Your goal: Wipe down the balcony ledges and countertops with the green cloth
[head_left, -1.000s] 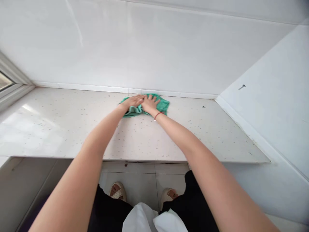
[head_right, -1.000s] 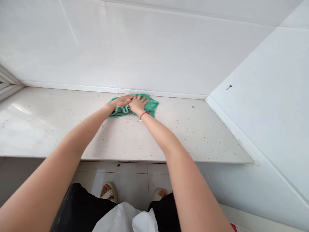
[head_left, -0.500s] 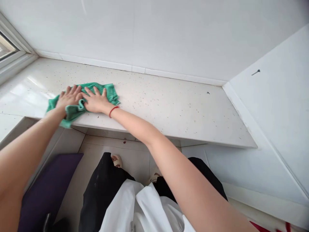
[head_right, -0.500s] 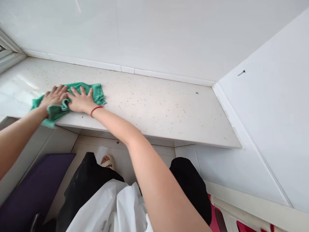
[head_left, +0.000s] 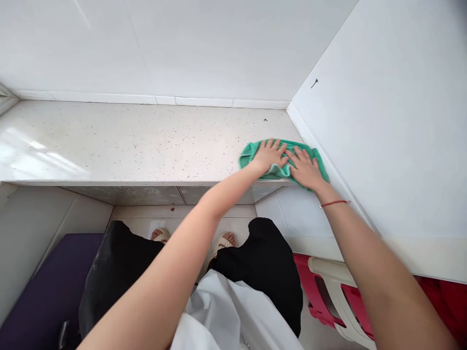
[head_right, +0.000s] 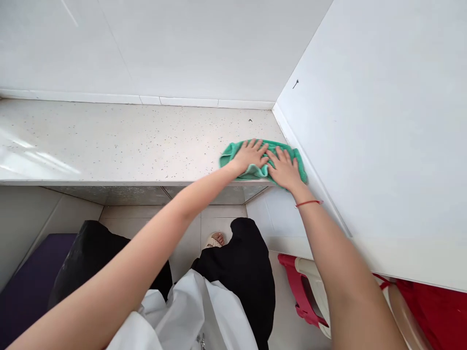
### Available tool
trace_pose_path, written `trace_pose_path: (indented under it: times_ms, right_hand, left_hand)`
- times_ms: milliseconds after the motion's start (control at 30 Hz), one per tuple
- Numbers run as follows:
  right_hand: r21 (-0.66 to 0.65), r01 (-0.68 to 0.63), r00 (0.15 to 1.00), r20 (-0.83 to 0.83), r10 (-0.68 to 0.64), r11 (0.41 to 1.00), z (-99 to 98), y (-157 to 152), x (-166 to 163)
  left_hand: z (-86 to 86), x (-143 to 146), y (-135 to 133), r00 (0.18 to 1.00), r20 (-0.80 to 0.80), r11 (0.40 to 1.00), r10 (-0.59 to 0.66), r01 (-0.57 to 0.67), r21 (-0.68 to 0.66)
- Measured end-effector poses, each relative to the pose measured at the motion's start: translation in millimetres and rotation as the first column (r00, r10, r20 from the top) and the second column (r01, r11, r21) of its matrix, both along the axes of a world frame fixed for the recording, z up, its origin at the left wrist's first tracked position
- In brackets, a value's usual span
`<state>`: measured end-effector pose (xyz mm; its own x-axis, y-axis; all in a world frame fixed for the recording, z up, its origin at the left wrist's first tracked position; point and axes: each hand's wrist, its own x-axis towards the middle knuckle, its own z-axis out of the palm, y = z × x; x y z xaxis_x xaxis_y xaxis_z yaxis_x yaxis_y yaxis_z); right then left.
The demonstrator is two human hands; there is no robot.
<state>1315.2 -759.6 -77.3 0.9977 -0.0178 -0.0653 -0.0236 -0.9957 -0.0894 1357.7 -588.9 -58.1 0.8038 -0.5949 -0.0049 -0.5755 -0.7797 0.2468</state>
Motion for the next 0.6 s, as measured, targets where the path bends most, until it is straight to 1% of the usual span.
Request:
trace_pose_path:
  times_ms: [33, 67, 100, 133, 167, 233, 267, 333, 433, 500, 600]
  right_hand:
    - [0.006, 0.011, 0.998, 0.056, -0.012, 1.0, -8.2, -8.0, -4.4]
    - [0.009, 0.009, 0.994, 0.11, -0.01, 1.0, -15.9, -8.3, -7.2]
    - [0.005, -0.004, 0.989, 0.148, 0.004, 1.0, -22.0, -1.3, -9.0]
    - [-0.011, -0.02, 0.986, 0.164, 0.022, 1.0, -25.8, 12.7, -10.3]
    - [-0.033, -0.041, 0.986, 0.159, 0.046, 0.999, -27.2, 33.1, -12.0]
    - [-0.084, -0.102, 0.988, 0.109, 0.111, 0.991, -23.0, 90.2, -17.9]
    - [-0.107, -0.141, 0.986, 0.079, 0.15, 0.984, -18.3, 125.2, -22.1]
    - [-0.13, -0.231, 0.971, 0.034, 0.237, 0.964, -7.2, 203.5, -31.1]
    - [-0.106, -0.38, 0.924, 0.011, 0.383, 0.919, 6.6, 330.3, -41.7]
    - [-0.066, -0.487, 0.872, 0.011, 0.489, 0.871, 11.2, 415.5, -47.5]
    - [-0.011, -0.64, 0.768, 0.022, 0.64, 0.768, 13.0, 535.6, -57.9]
  left_hand:
    - [-1.4, -6.0, -5.4, 1.0, 0.018, 1.0, -0.013, 0.013, -0.005]
    - [-2.7, -11.9, -3.2, 0.999, 0.03, 1.0, -0.019, 0.02, -0.009]
    - [-3.7, -17.6, 5.7, 0.999, 0.035, 1.0, -0.021, 0.022, -0.011]
    - [-4.7, -23.0, 20.5, 0.999, 0.033, 1.0, -0.015, 0.016, -0.01]
    - [-5.5, -28.3, 40.2, 1.0, 0.028, 1.0, 0.003, -0.003, -0.009]
    - [-7.2, -39.3, 92.0, 0.998, 0.024, 0.998, 0.059, -0.059, -0.01]
    - [-8.1, -45.4, 123.1, 0.996, 0.024, 0.996, 0.092, -0.091, -0.015]
    - [-9.4, -58.8, 193.9, 0.986, 0.022, 0.986, 0.166, -0.165, -0.024]
    - [-9.1, -84.2, 314.8, 0.951, 0.029, 0.951, 0.309, -0.309, -0.011]
    - [-8.2, -106.0, 398.7, 0.906, 0.04, 0.906, 0.422, -0.423, 0.017]
    - [-8.7, -144.2, 513.5, 0.814, 0.054, 0.813, 0.579, -0.581, 0.038]
